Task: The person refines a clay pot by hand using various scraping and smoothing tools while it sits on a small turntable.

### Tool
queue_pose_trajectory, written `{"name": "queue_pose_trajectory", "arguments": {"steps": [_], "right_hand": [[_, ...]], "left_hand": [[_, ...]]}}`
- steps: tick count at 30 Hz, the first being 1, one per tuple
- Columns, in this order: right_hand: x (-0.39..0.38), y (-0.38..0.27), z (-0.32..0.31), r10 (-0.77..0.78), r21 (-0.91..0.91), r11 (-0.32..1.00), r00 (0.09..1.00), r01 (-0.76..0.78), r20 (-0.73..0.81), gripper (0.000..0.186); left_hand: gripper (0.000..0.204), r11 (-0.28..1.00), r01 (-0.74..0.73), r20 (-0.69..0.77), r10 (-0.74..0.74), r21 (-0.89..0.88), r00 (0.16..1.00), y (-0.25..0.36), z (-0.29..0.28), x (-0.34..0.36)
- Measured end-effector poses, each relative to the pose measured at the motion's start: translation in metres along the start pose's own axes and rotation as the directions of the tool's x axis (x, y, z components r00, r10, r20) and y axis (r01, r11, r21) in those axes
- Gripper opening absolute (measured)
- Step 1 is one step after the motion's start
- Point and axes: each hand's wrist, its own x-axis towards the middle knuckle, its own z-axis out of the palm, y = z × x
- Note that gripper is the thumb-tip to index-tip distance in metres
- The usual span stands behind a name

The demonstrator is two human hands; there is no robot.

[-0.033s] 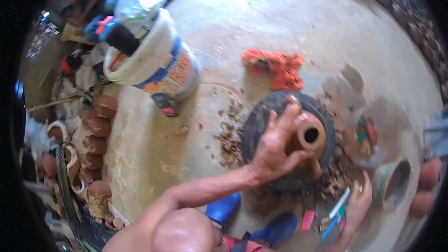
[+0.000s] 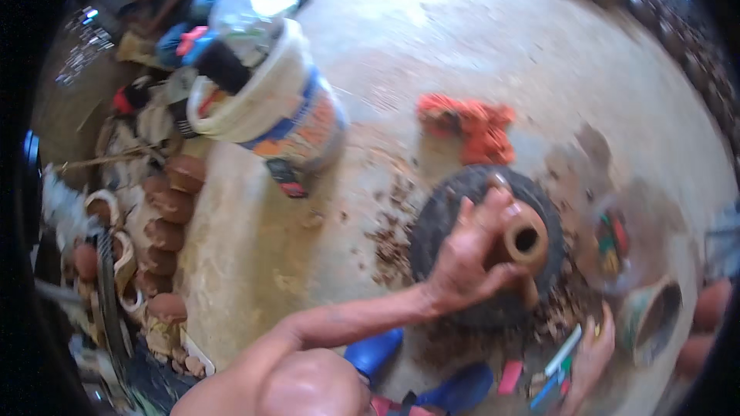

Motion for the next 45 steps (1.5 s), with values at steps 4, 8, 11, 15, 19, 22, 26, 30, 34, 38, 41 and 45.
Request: {"name": "queue_pose_trajectory", "arguments": {"steps": [4, 8, 11, 15, 19, 22, 26, 30, 34, 38, 41, 45], "right_hand": [[-0.046, 0.094, 0.056, -0.193, -0.295, 0.938, 0.981, 0.183, -0.006, 0.044], [-0.085, 0.068, 0.032, 0.579, -0.058, 0.781, 0.685, -0.622, 0.442, 0.074], [-0.143, 0.174, 0.068, 0.319, -0.108, 0.944, 0.945, -0.31, 0.076, 0.062], [-0.148, 0.093, 0.078, 0.422, -0.181, 0.9, 0.897, -0.397, 0.134, 0.05], [-0.177, 0.123, 0.051, 0.453, -0.262, 0.866, 0.89, -0.426, 0.05, 0.045], [-0.201, 0.128, 0.044, 0.542, -0.286, 0.822, 0.831, -0.493, 0.122, 0.047], [-0.226, 0.128, 0.049, 0.569, -0.353, 0.793, 0.811, -0.497, 0.138, 0.05], [-0.234, 0.129, 0.053, 0.63, -0.413, 0.748, 0.75, -0.519, 0.2, 0.055], [-0.233, 0.132, 0.05, 0.72, -0.455, 0.683, 0.629, -0.571, 0.292, 0.053], [-0.236, 0.132, 0.052, 0.731, -0.45, 0.677, 0.601, -0.582, 0.322, 0.053], [-0.245, 0.135, 0.058, 0.745, -0.47, 0.662, 0.578, -0.584, 0.333, 0.053], [-0.26, 0.146, 0.061, 0.742, -0.473, 0.663, 0.592, -0.58, 0.315, 0.054]], "left_hand": [[0.104, 0.998, -0.02, 0.058, 0.017, 0.057, 0.998, -0.015, -0.008, -0.02], [0.106, 0.999, -0.033, 0.045, 0.031, 0.035, 0.999, 0.001, 0.004, 0.001], [0.113, 0.994, -0.091, -0.041, 0.093, 0.065, 0.995, 0.001, 0.017, 0.012], [0.107, 0.995, 0.055, -0.083, -0.048, 0.085, 0.995, -0.02, -0.003, -0.001], [0.115, 1.0, -0.012, -0.015, 0.012, -0.004, 1.0, -0.012, 0.024, 0.008], [0.13, 0.997, -0.06, 0.076, 0.057, 0.04, 0.996, -0.01, 0.019, 0.008], [0.132, 0.999, -0.039, 0.131, 0.038, 0.006, 0.991, -0.017, 0.005, 0.009], [0.129, 1.0, -0.029, 0.114, 0.029, 0.002, 0.993, -0.02, 0.003, 0.01], [0.129, 0.998, -0.066, 0.133, 0.068, -0.02, 0.989, -0.025, 0.001, 0.013], [0.127, 0.993, -0.112, 0.097, 0.116, -0.038, 0.989, -0.03, -0.001, 0.013], [0.126, 0.994, -0.113, 0.041, 0.114, -0.009, 0.993, -0.033, 0.001, 0.005], [0.127, 0.986, -0.153, -0.009, 0.154, 0.067, 0.988, -0.028, 0.007, 0.0]]}}
